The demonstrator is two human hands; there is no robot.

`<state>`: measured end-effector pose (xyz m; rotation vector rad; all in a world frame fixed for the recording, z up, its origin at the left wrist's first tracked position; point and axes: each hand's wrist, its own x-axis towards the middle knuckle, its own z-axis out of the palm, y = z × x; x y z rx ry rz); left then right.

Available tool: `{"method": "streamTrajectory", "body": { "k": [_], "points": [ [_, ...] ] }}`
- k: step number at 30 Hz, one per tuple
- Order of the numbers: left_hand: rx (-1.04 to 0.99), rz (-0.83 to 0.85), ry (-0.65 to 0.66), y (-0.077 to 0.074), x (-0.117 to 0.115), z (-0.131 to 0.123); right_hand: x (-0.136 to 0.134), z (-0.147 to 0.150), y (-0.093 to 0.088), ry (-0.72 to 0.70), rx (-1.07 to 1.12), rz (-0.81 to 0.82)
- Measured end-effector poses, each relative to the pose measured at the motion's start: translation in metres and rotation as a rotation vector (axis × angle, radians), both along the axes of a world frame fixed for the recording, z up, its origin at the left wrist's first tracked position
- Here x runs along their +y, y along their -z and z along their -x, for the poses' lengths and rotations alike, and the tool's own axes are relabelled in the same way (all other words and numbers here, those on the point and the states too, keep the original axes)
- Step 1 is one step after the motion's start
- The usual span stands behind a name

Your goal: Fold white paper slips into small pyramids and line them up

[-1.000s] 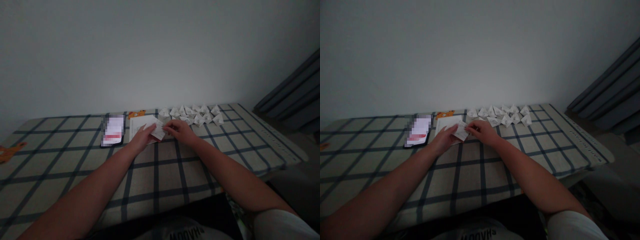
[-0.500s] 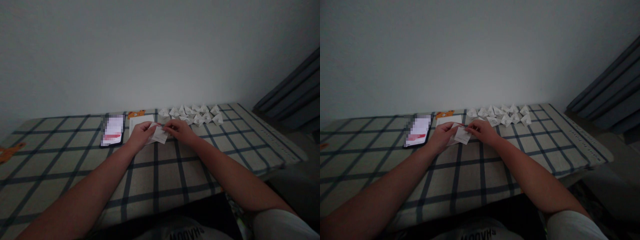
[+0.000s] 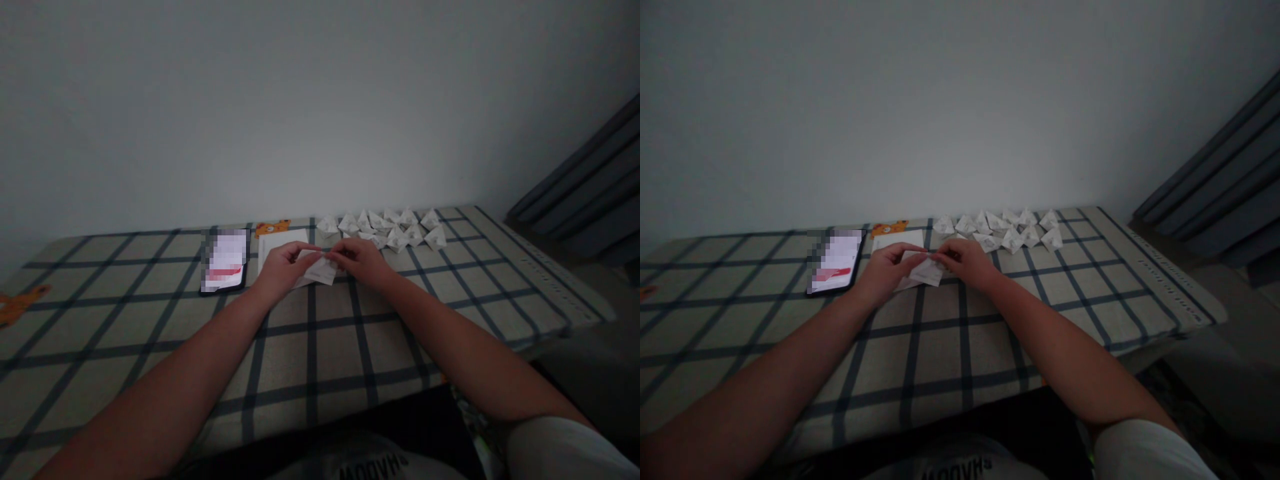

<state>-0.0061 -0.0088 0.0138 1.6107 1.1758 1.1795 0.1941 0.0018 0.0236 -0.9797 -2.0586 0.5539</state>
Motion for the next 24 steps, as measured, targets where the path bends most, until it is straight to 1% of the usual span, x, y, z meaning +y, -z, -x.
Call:
{"method": "streamTrajectory", "body": {
  "k": [4,8,10,12,15,20,24],
  "points": [
    [-0.050,-0.004,-0.063,-0.0013,0.0003,-0.0002,-0.0005,0.0001,0.0005,-0.041,0.078,0.033],
    [-0.087,0.006,-0.091,-0.0009,0.0008,0.0006,0.0012,0.0007,0.0029,-0.098,0.175,0.146],
    [-0.080,-0.014,-0.093,-0.0012,0.0001,0.0007,0.0027,0.0008,0.0042,-0.096,0.225,0.180],
    [-0.066,-0.038,-0.100,-0.0018,-0.0010,0.0004,0.0039,0.0006,0.0046,-0.087,0.257,0.181],
    [-0.025,-0.067,-0.118,-0.0030,-0.0028,0.0000,0.0044,0.0002,0.0029,-0.080,0.250,0.179],
    [0.027,-0.090,-0.129,-0.0056,-0.0042,0.0000,0.0041,0.0025,0.0015,-0.069,0.293,0.270],
    [-0.026,-0.055,-0.103,-0.0066,-0.0034,-0.0001,0.0042,0.0044,0.0024,-0.067,0.400,0.338]
  ]
}}
